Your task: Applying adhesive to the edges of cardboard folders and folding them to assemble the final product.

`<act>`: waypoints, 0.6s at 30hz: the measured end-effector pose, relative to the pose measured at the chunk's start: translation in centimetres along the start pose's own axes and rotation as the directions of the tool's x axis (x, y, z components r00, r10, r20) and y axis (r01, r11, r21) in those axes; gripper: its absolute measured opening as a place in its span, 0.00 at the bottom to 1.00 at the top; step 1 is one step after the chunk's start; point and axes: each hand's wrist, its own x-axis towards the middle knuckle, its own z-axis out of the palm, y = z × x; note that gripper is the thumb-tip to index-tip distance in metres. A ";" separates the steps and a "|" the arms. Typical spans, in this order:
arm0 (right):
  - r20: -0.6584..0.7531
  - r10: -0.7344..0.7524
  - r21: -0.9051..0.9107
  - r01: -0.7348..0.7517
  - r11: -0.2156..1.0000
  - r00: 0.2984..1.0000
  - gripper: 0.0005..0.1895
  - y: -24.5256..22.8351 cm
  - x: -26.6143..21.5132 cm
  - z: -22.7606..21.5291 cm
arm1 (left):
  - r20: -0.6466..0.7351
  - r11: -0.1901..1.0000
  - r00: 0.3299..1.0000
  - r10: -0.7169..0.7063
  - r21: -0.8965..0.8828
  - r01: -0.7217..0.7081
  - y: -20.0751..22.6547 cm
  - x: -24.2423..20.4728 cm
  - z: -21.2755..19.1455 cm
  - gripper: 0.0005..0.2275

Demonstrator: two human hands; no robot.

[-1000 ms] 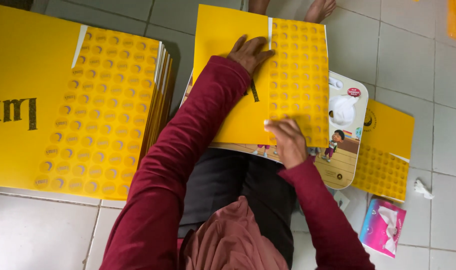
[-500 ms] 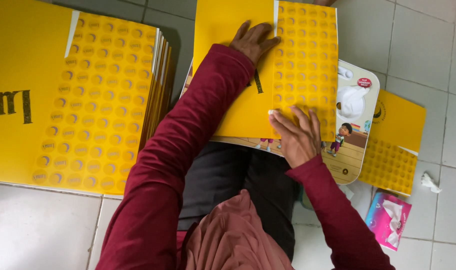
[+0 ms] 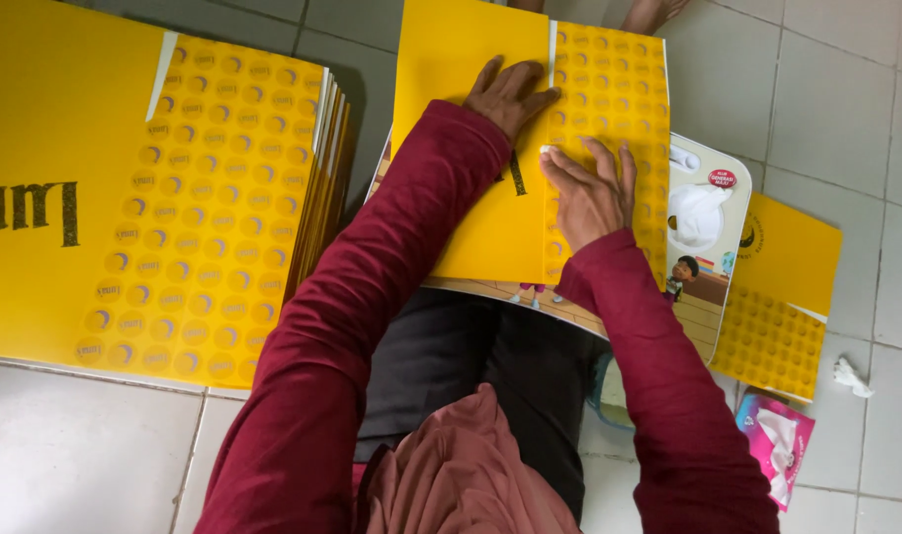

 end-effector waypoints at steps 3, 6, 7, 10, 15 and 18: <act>0.032 0.037 0.005 -0.037 0.999 0.999 0.24 0.9 1.4 1.4 | 0.049 0.999 0.998 -0.032 0.019 0.031 0.4 0.0 -0.4 0.36; -0.004 0.051 0.013 -0.051 0.999 0.999 0.23 1.4 2.8 2.0 | 0.035 0.999 0.999 -0.029 0.033 0.028 0.0 0.3 0.3 0.42; -0.005 0.051 0.013 -0.051 0.999 0.999 0.23 1.5 3.4 2.3 | 0.034 0.999 0.999 -0.029 0.034 0.028 0.2 0.2 -0.3 0.42; -0.012 0.062 0.026 -0.061 0.998 0.998 0.24 2.2 4.6 3.1 | 0.085 0.998 0.994 -0.068 0.023 0.066 0.9 0.0 -0.8 0.34; -0.117 0.027 0.114 -0.013 0.993 0.993 0.26 3.3 5.1 4.1 | -0.056 0.998 0.998 -0.030 0.049 0.033 0.2 0.1 1.1 0.29; -0.051 0.029 0.118 -0.022 0.993 0.998 0.30 1.7 4.1 2.4 | -0.041 0.999 0.999 -0.009 0.039 0.011 1.0 -0.6 -0.2 0.34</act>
